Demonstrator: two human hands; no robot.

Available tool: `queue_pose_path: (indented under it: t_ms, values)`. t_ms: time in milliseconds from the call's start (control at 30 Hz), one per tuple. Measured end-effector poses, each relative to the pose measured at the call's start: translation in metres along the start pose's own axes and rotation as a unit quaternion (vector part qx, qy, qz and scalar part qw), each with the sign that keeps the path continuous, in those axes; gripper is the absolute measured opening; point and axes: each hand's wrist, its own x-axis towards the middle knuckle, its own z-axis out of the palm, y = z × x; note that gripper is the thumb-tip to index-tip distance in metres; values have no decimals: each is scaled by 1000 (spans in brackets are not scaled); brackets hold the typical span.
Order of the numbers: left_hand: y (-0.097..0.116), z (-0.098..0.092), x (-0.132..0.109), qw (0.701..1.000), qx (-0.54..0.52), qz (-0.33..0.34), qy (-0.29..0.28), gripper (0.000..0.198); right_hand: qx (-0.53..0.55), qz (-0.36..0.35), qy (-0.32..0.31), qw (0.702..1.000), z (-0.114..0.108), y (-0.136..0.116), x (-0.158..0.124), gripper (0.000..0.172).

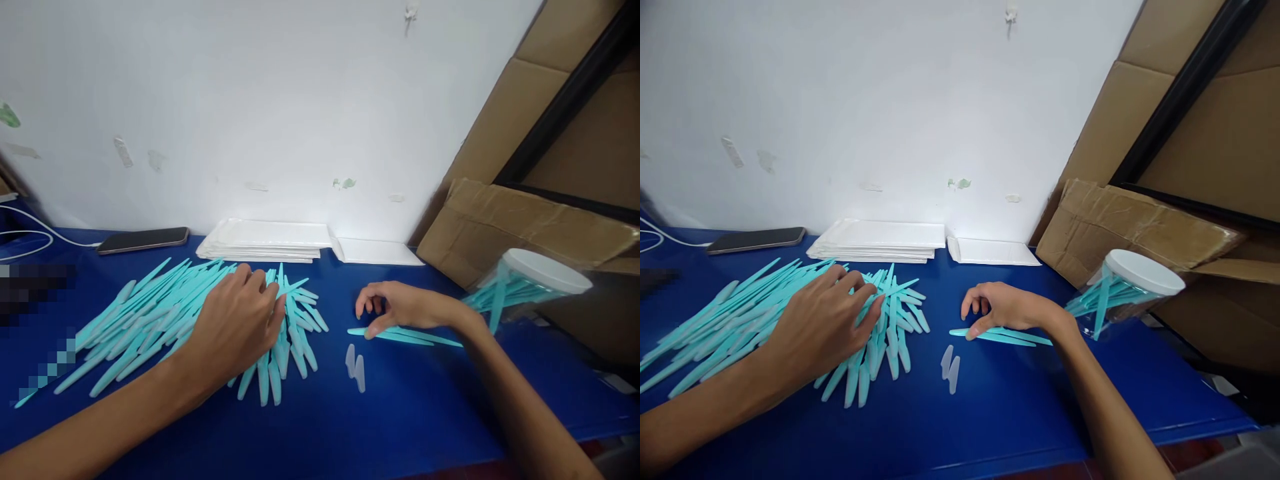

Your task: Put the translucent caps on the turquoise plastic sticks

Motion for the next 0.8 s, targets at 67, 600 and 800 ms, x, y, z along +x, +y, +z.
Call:
queue_pose_path:
  t_ms: [67, 600, 800]
  values:
    - [9, -5, -2, 996, -74, 44, 30, 30, 1, -15, 13, 1000, 3, 1, 3, 41]
    - [41, -13, -17, 920, -251, 277, -118, 43, 3, -63, 67, 996, 11, -10, 12, 39]
    - [42, -8, -18, 928, -235, 279, -75, 31, 53, -80, 66, 993, 9, -15, 10, 33]
